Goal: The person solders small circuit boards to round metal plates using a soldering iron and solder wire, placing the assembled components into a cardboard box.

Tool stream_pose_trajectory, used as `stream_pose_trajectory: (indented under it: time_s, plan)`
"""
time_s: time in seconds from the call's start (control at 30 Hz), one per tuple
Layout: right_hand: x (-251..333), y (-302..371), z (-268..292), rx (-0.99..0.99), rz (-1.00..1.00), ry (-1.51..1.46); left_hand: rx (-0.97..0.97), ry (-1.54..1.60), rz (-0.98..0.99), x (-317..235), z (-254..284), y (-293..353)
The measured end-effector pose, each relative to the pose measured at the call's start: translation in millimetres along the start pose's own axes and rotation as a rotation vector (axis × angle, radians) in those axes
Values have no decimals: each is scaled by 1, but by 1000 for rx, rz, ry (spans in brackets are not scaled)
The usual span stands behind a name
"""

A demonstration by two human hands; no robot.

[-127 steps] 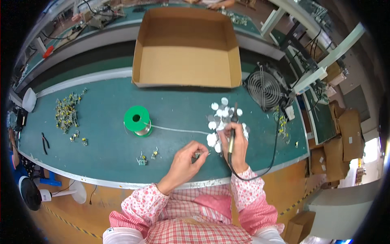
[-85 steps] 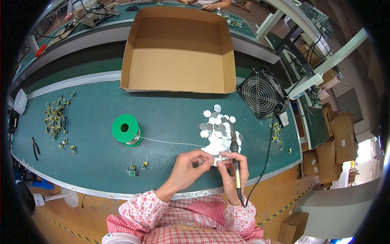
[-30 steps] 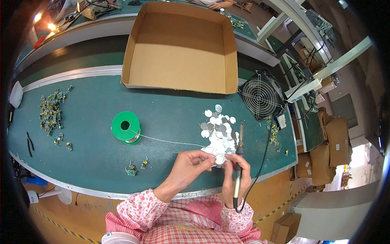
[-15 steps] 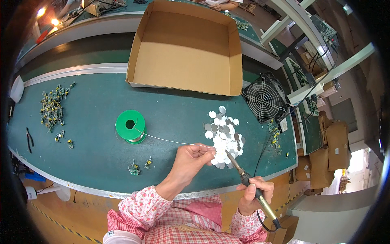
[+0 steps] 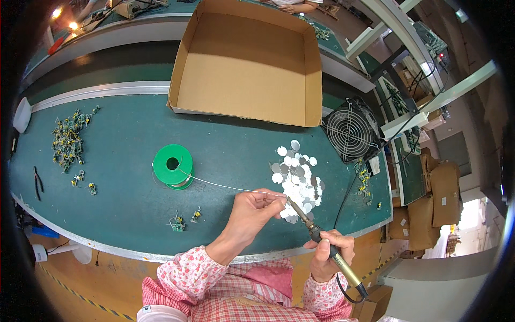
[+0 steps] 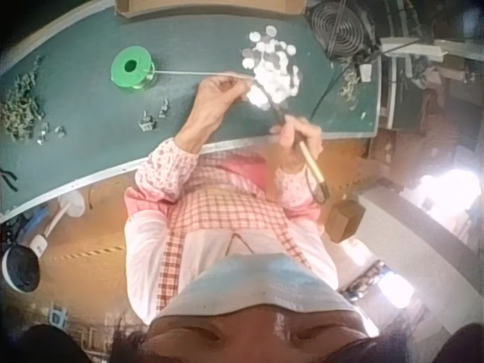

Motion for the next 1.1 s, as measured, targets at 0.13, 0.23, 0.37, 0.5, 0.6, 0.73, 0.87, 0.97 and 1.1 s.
stream_pose_trajectory:
  time_s: [0.13,0.23,0.37,0.5,0.6,0.73,0.87,0.97,1.1]
  plan:
    - [-1,0,-2,20,41,14,-8,1,8,0,1,0]
    - [3,-2,-3,72,133,77,-10,-2,22,2,3,-1]
    - [9,-8,-9,280,335,170,-23,-14,23,3,6,-1]
    - [-2,5,6,7,188,19,19,1,22,2,4,-3]
    - [-2,4,6,-105,79,79,9,-25,31,4,3,-2]
    - [-24,4,-15,-54,-140,152,0,-48,42,7,6,-2]
    - [-29,3,-31,-65,-300,-27,15,-73,57,13,3,1]
    - [-37,5,-33,-60,-369,-83,34,-79,108,16,3,0]
    - [-44,3,-28,-54,-430,-145,65,-31,231,11,-5,3]
Point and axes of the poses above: each hand's wrist, its own y-axis away from the middle knuckle, its own z-axis out of the back of the hand, x = y × z, the point moved 5 cm from there along -y, towards the middle knuckle, and after that the axes turned 5 degrees about z, right-handed, at the moved point
